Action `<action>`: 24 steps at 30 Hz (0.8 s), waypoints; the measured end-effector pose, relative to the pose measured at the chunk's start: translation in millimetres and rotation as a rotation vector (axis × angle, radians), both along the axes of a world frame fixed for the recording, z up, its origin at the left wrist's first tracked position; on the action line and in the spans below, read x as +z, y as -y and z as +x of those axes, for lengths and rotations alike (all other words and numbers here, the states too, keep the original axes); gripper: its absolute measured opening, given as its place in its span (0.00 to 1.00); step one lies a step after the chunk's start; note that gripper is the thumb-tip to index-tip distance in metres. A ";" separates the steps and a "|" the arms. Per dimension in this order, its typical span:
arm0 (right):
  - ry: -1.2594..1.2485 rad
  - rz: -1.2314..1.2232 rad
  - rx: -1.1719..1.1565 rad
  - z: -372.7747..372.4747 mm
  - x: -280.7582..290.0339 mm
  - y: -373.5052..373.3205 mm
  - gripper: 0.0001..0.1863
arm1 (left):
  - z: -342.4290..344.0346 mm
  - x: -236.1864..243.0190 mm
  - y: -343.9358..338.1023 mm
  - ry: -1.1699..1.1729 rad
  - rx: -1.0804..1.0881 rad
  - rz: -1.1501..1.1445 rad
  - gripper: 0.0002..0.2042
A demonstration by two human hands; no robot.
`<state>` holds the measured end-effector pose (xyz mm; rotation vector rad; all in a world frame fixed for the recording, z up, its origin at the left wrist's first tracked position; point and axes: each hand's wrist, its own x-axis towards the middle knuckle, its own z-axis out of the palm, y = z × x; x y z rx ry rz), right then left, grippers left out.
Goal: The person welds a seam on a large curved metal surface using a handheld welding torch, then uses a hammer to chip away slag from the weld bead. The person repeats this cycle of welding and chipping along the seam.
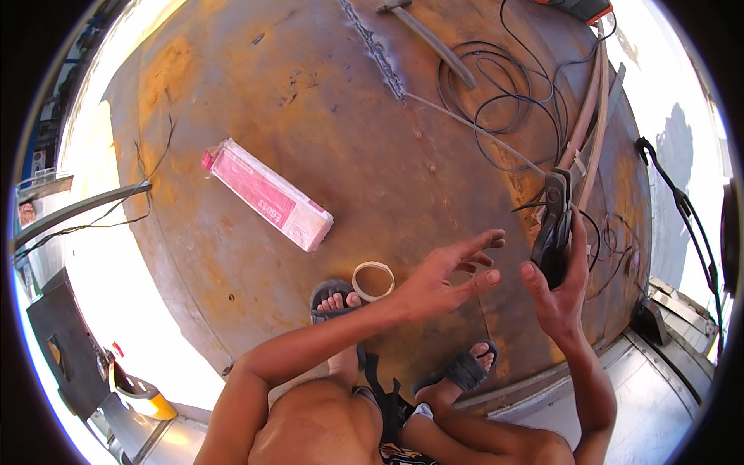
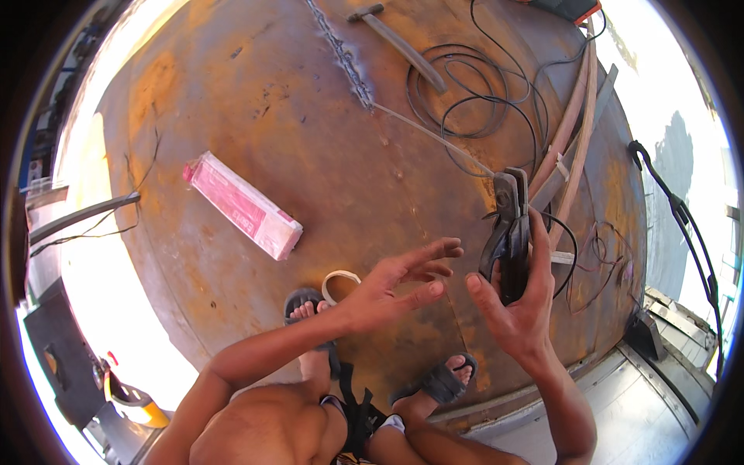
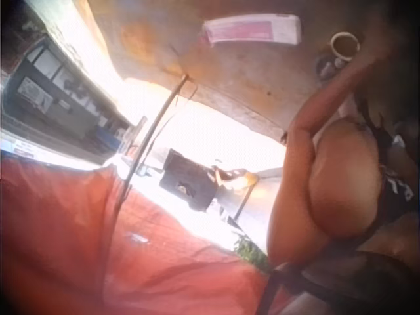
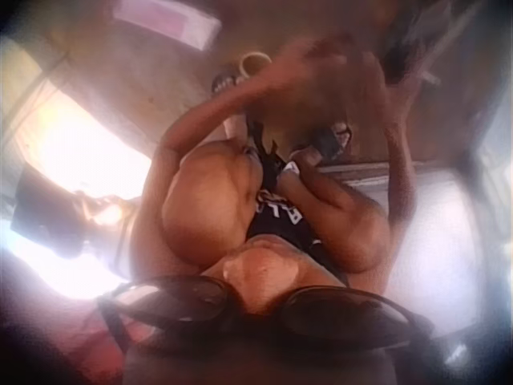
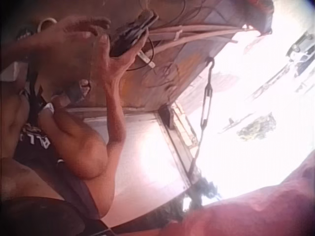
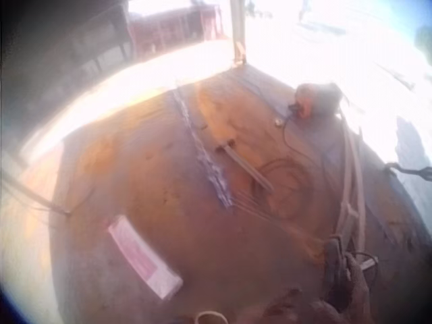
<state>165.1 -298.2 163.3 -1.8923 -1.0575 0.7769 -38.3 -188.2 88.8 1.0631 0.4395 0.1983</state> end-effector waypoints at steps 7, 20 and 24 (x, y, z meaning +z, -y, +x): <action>0.054 -0.117 0.042 9.7 25.0 -36.6 0.53 | 7.5 11.2 -6.6 0.080 0.042 -0.032 0.41; 0.267 0.131 -0.141 -119.9 -73.2 -12.2 0.54 | -31.7 -9.4 -1.7 -0.094 0.079 -0.071 0.32; 0.291 0.116 -0.124 -123.7 -67.6 -16.7 0.52 | -34.3 -19.7 4.0 -0.124 0.111 -0.174 0.27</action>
